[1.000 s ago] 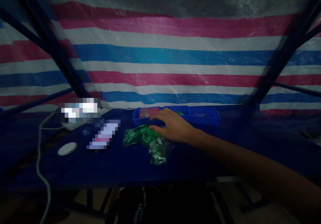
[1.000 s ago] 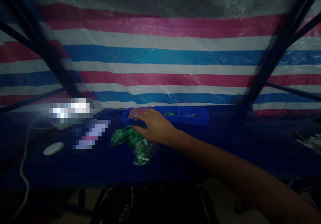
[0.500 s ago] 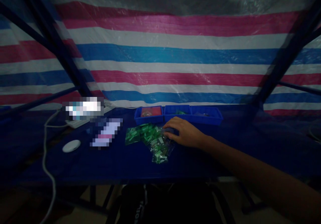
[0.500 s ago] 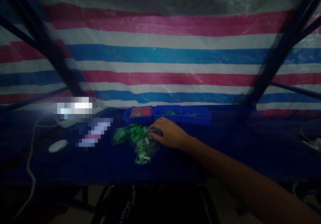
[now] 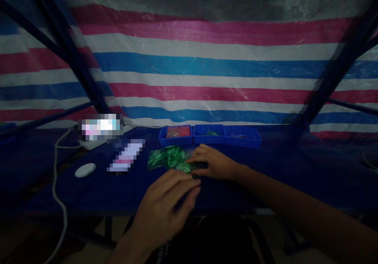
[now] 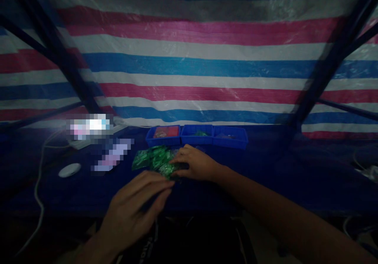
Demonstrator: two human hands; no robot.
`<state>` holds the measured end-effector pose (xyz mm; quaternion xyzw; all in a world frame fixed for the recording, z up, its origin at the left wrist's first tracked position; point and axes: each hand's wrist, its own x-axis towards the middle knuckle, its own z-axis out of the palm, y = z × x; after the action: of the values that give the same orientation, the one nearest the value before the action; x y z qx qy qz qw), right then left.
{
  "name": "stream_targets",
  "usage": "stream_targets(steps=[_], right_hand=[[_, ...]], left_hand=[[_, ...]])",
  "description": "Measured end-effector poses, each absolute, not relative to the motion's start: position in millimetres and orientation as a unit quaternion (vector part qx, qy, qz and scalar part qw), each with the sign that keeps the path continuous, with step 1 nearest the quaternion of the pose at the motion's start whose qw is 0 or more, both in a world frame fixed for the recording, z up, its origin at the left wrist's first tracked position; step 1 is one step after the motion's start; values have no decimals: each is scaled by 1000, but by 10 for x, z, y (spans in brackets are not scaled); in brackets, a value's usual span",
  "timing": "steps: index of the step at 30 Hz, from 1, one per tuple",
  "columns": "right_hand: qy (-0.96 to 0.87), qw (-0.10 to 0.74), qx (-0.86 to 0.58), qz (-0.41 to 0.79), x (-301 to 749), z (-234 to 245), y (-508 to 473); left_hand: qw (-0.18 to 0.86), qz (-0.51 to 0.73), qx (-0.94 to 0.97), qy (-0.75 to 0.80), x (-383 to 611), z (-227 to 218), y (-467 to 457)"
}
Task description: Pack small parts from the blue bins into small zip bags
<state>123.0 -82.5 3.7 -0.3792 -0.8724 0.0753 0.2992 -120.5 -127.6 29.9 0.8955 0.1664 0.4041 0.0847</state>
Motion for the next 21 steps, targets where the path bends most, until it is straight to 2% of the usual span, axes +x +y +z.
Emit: stream_targets(steps=[5, 9, 11, 15, 21], right_hand=[[-816, 365, -420, 155, 1296, 41, -779], [-732, 400, -457, 308, 1384, 76, -733], [-679, 451, -453, 361, 1437, 75, -683], [-601, 549, -439, 381, 1493, 60, -600], [-580, 577, -398, 415, 1444, 43, -565]], left_hand=[[129, 362, 879, 281, -856, 329, -400], [211, 336, 877, 271, -676, 400, -58], [241, 344, 871, 255, -611, 401, -1], [240, 370, 856, 271, -559, 298, 8], [296, 390, 834, 255, -546, 141, 33]])
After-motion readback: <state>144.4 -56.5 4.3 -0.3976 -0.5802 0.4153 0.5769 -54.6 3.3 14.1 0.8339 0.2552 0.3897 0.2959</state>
